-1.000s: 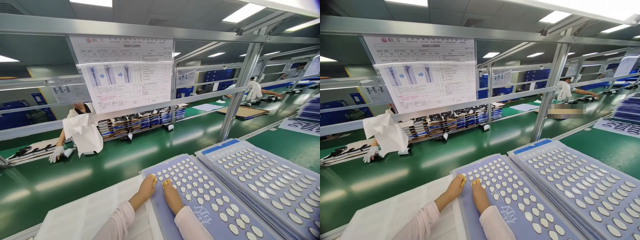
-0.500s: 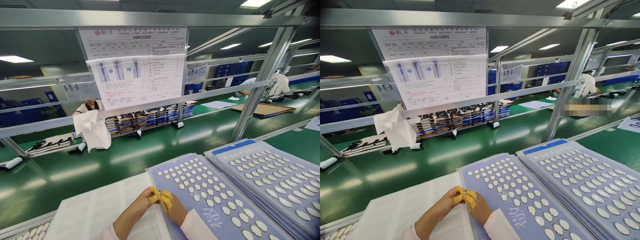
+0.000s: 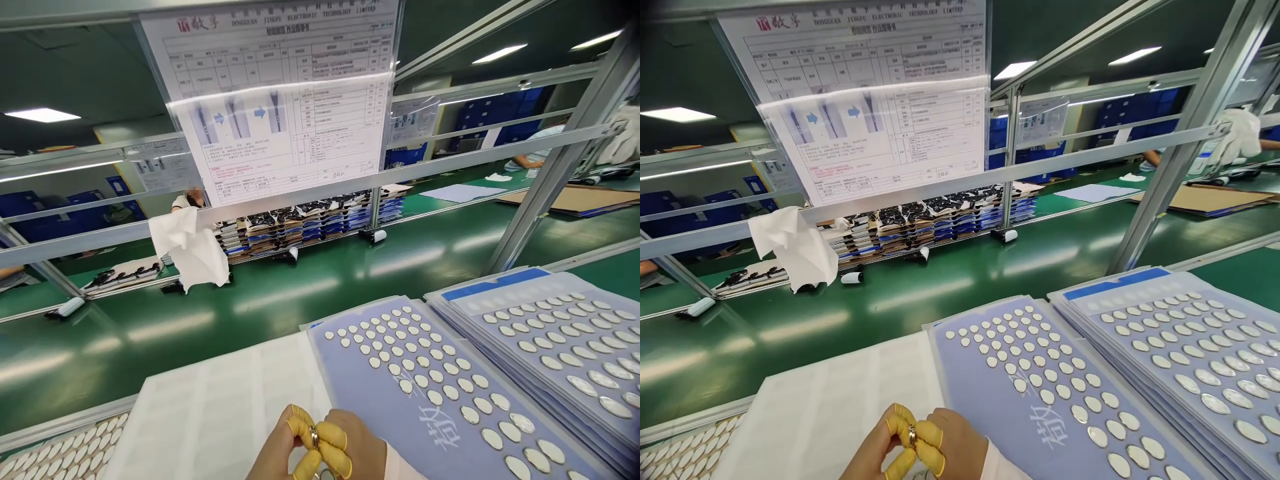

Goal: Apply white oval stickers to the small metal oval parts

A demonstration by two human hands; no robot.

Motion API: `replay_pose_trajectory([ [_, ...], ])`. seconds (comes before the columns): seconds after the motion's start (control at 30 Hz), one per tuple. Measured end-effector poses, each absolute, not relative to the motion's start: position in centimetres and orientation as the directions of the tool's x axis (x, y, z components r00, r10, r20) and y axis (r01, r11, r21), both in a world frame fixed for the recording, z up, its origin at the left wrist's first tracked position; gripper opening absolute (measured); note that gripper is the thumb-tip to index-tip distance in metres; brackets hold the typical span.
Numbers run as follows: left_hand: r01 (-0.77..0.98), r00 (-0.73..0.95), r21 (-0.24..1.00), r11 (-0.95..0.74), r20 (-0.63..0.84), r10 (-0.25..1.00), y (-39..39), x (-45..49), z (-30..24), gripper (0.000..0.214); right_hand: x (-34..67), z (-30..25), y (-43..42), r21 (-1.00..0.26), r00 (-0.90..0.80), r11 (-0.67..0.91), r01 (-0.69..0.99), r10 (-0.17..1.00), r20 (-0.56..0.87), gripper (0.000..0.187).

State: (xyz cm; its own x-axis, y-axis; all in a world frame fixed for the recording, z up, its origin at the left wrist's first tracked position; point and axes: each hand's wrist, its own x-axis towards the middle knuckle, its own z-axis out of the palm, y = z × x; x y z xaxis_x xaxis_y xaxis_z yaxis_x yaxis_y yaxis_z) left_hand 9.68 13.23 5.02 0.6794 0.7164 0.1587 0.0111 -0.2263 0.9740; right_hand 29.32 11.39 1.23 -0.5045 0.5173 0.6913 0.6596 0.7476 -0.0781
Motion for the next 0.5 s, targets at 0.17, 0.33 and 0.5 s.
replay_pose_trajectory([
  [0.17,-0.002,0.655,0.929,-0.371,0.281,0.701,11.5,7.8,3.9,0.027,28.7,2.4,9.9,-0.03,-0.536,0.784,0.62,0.45,0.714,0.039],
  [0.33,-0.114,0.709,0.908,-0.402,0.358,0.608,13.1,6.3,1.1,0.036,28.9,4.2,8.9,-0.215,-0.321,0.792,0.572,0.457,0.829,0.042],
  [0.5,-0.079,0.666,0.87,-0.487,0.409,0.623,14.1,6.6,0.7,0.029,28.7,6.4,7.9,-0.75,-0.34,0.568,0.34,0.817,0.465,0.062],
])
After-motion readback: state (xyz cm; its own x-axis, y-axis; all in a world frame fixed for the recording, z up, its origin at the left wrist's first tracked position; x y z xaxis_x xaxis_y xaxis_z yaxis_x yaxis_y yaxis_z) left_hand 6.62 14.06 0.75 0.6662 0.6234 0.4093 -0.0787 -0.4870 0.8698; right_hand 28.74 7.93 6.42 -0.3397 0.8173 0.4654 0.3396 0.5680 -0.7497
